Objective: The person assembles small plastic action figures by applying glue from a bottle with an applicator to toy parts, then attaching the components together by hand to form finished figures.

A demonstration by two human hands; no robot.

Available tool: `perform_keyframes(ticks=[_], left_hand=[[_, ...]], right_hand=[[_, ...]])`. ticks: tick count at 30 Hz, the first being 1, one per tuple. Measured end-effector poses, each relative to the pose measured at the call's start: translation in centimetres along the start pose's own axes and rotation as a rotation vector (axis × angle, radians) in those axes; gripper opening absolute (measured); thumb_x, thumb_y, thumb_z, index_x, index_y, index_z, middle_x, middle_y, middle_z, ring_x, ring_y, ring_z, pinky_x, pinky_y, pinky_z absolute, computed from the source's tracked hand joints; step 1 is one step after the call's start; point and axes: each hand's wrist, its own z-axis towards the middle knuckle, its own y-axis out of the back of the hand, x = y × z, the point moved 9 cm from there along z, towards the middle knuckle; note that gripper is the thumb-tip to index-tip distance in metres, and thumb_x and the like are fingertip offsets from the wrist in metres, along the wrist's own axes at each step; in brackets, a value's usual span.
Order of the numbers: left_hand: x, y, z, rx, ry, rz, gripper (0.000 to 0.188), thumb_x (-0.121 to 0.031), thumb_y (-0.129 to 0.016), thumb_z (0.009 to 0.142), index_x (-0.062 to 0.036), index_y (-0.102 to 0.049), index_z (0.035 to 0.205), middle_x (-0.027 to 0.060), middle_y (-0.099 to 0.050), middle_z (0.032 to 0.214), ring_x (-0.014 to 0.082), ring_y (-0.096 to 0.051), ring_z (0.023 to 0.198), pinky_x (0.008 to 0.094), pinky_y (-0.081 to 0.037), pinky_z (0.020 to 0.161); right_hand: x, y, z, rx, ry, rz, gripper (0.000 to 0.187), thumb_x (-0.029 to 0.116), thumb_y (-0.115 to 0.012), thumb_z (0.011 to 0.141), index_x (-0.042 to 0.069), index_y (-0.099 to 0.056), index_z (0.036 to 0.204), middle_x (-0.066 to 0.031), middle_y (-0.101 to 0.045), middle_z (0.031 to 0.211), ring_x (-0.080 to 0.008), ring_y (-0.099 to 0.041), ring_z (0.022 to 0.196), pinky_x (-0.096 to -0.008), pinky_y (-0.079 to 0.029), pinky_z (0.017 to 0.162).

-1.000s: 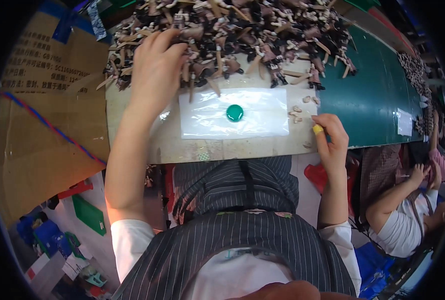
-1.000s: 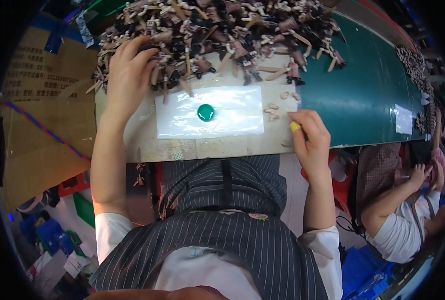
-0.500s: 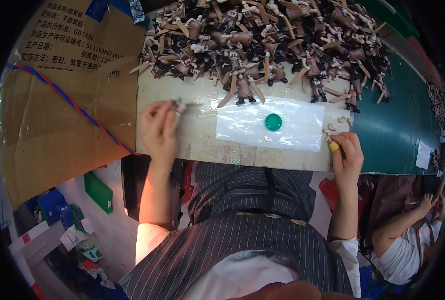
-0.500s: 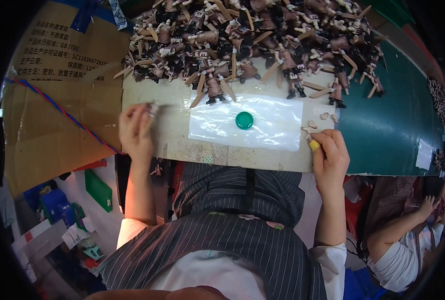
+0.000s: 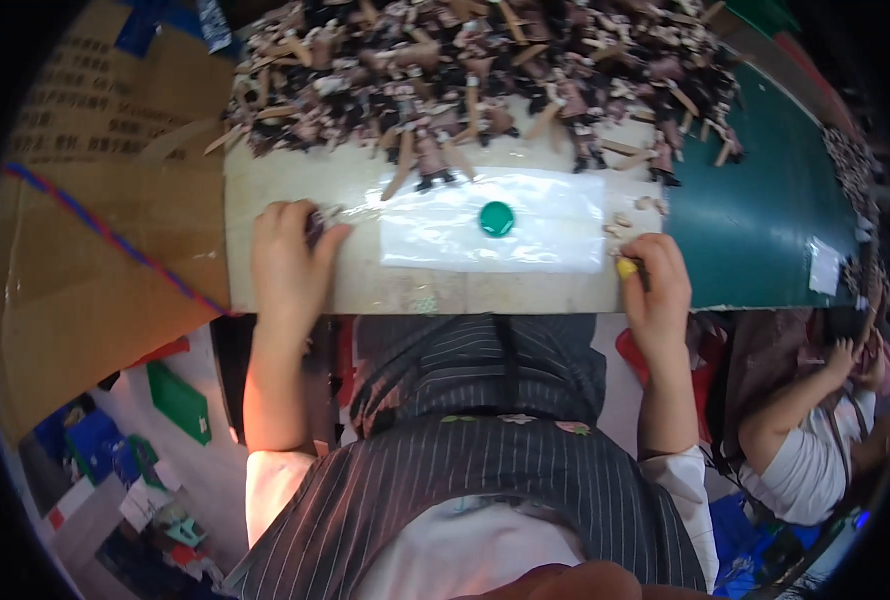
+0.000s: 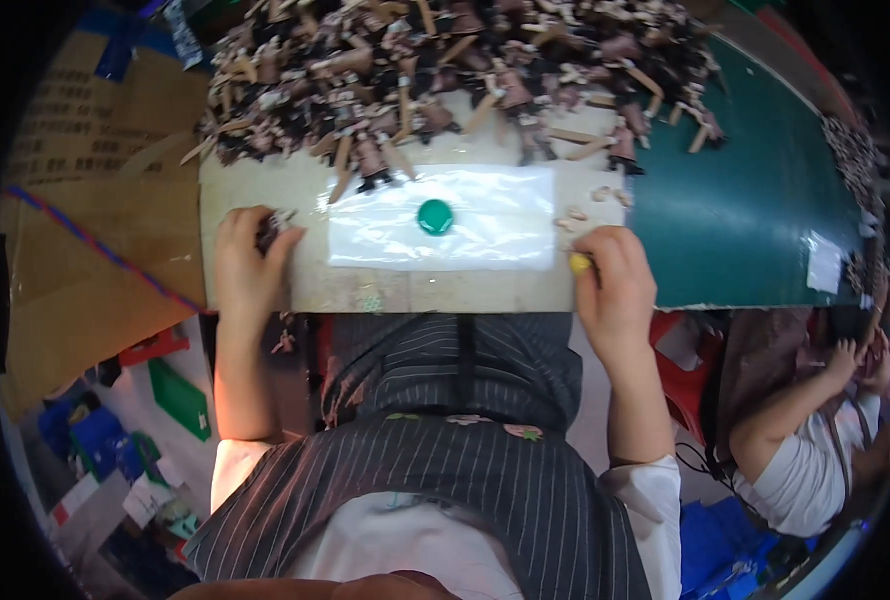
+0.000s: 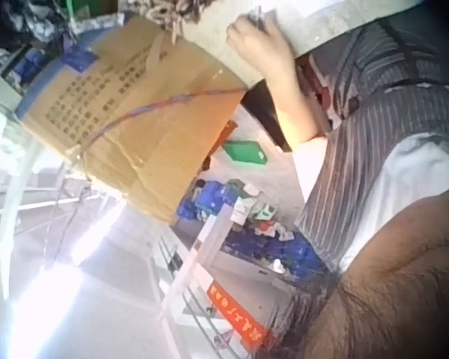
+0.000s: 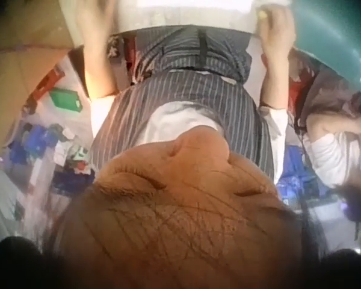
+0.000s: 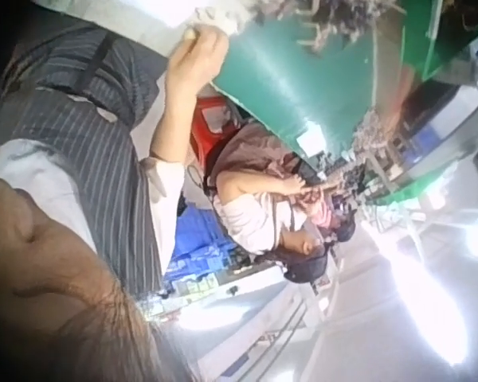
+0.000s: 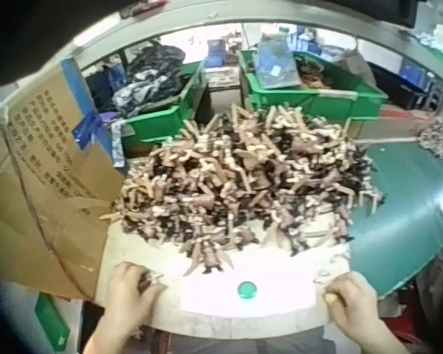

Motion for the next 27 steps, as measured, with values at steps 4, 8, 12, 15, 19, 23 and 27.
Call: perform_keyframes(ticks=[4, 8, 12, 15, 19, 23, 27], left_hand=[[2.2, 0.0, -1.0, 0.041, 0.209, -0.650, 0.029, -0.009, -0.072, 0.082, 0.0036, -0.062, 0.106, 0.0132, -0.065, 0.100, 0.0207, -0.063, 0.091, 0.0310, -0.049, 0.079], [-0.8, -1.0, -3.8, 0.265, 0.216, -1.417, 0.029, -0.019, -0.060, 0.094, 0.0033, -0.060, 0.113, 0.0129, -0.065, 0.104, 0.0169, -0.062, 0.091, 0.0281, -0.048, 0.081], [-3.3, -4.8, -6.3, 0.534, 0.406, -1.610, 0.034, -0.024, -0.049, 0.100, 0.0051, -0.057, 0.116, 0.0143, -0.066, 0.099, 0.0190, -0.065, 0.086, 0.0270, -0.053, 0.071], [-5.1, -6.1, -6.9, 0.661, 0.420, -1.830, 0.033, -0.021, -0.047, 0.101, 0.0052, -0.057, 0.118, 0.0130, -0.066, 0.097, 0.0182, -0.066, 0.083, 0.0242, -0.054, 0.065], [-5.2, -6.4, -6.5, 0.600, 0.360, -1.661, 0.028, -0.013, -0.053, 0.098, 0.0044, -0.056, 0.119, 0.0098, -0.067, 0.093, 0.0152, -0.065, 0.082, 0.0225, -0.052, 0.064], [-5.0, -6.6, -6.2, 0.533, 0.312, -1.606, 0.027, -0.010, -0.056, 0.096, 0.0024, -0.056, 0.120, 0.0076, -0.067, 0.092, 0.0119, -0.065, 0.082, 0.0218, -0.051, 0.064], [-4.2, -7.2, -6.5, 0.459, 0.325, -1.569, 0.026, -0.008, -0.059, 0.094, 0.0006, -0.056, 0.119, 0.0065, -0.068, 0.094, 0.0095, -0.064, 0.083, 0.0205, -0.049, 0.066]], right_hand=[[0.4, 0.1, -0.9, -0.021, -0.039, 0.024, 0.020, -0.008, -0.060, 0.075, -0.001, -0.059, 0.094, -0.0123, -0.061, 0.089, -0.0286, -0.062, 0.082, -0.0344, -0.049, 0.076], [0.1, -1.3, -1.3, -0.021, -0.383, 0.650, 0.020, -0.008, -0.063, 0.081, -0.003, -0.061, 0.100, -0.0081, -0.064, 0.094, -0.0115, -0.062, 0.087, -0.0234, -0.049, 0.078], [1.8, -3.6, 0.0, 0.121, -0.347, 0.917, 0.022, -0.010, -0.059, 0.083, -0.004, -0.063, 0.103, -0.0090, -0.065, 0.097, -0.0126, -0.062, 0.089, -0.0235, -0.049, 0.080], [2.7, -5.1, 1.3, 0.121, -0.286, 0.836, 0.019, -0.010, -0.058, 0.083, -0.004, -0.064, 0.100, -0.0101, -0.066, 0.097, -0.0146, -0.063, 0.089, -0.0248, -0.050, 0.080], [4.8, -5.5, 3.1, 0.090, -0.081, 0.385, 0.018, -0.010, -0.057, 0.079, -0.002, -0.065, 0.093, -0.0132, -0.065, 0.090, -0.0229, -0.065, 0.086, -0.0295, -0.050, 0.077], [6.0, -6.1, 3.7, 0.127, 0.051, 0.203, 0.019, -0.011, -0.059, 0.080, -0.002, -0.065, 0.096, -0.0124, -0.066, 0.092, -0.0197, -0.063, 0.084, -0.0278, -0.049, 0.075], [7.8, -6.1, 4.1, 0.097, 0.157, 0.080, 0.023, -0.012, -0.060, 0.073, 0.000, -0.066, 0.092, -0.0132, -0.064, 0.087, -0.0278, -0.062, 0.081, -0.0343, -0.048, 0.072]])
